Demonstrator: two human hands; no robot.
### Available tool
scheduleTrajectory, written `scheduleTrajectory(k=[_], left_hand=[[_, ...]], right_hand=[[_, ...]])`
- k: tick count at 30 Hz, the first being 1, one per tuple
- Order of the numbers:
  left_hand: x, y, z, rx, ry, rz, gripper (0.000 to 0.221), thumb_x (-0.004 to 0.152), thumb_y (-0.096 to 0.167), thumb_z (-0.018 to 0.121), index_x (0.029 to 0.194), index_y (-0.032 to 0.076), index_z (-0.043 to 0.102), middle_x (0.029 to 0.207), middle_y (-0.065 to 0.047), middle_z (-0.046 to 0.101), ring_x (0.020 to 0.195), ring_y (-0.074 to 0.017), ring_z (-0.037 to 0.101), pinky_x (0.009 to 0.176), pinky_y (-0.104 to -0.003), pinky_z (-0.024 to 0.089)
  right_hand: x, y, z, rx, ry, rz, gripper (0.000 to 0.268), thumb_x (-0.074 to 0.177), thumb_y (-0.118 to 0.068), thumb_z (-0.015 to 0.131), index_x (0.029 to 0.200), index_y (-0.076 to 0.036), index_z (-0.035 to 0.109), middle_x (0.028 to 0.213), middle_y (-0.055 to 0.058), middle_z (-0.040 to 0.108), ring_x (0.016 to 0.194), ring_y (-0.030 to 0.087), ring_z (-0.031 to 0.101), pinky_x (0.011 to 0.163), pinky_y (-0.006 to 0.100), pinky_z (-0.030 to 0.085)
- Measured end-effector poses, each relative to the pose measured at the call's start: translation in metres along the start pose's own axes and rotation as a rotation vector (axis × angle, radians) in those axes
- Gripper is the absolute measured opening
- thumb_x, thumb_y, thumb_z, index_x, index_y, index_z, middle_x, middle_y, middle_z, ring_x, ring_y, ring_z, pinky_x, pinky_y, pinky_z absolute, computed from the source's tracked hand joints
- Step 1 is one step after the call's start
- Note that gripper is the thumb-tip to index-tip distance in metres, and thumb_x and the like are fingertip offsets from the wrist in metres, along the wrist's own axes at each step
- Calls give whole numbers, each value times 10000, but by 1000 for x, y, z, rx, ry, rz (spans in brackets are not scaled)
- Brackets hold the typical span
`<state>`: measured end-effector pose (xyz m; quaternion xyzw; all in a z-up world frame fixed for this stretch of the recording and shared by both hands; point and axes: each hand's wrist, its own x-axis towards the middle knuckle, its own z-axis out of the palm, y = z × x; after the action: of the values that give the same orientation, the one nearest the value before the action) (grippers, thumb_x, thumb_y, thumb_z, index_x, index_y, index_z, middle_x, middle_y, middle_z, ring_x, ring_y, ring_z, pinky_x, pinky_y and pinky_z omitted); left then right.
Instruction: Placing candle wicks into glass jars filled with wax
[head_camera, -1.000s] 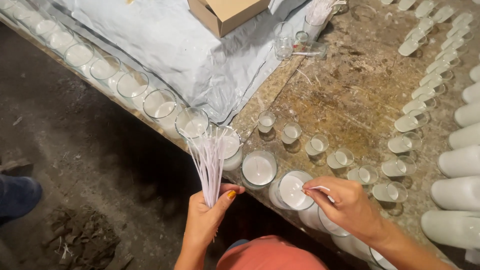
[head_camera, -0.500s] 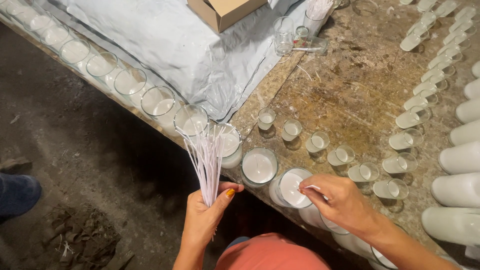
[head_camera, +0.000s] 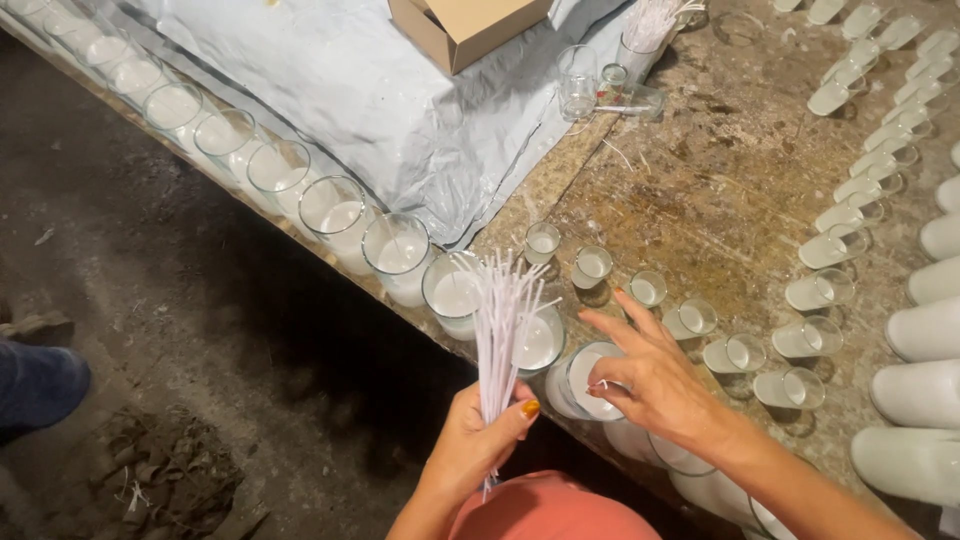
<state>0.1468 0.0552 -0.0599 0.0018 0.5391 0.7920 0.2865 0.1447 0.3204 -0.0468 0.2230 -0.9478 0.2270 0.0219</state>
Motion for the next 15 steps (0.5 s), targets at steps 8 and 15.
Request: scheduleTrajectory(k=[8, 15], left_hand=[[6, 2, 8, -12, -128, -44, 173, 995, 204, 673, 1069, 56, 625, 612, -18, 442, 443, -77, 338, 390, -214, 287], [13, 19, 31, 228, -208, 112, 202, 942, 285, 716, 1002, 93, 698, 870, 53, 621, 813, -63, 526, 757, -243, 442]], right_hand=[[-25, -6, -53, 101, 26, 133, 344, 815, -221, 794, 1159, -213, 791, 1525, 86, 546, 1531, 363, 332, 1157, 557, 332], [0, -72, -58, 397, 375, 597, 154, 772, -179, 825, 913, -136, 868, 902, -21, 879, 778, 59, 785, 668, 210, 602]])
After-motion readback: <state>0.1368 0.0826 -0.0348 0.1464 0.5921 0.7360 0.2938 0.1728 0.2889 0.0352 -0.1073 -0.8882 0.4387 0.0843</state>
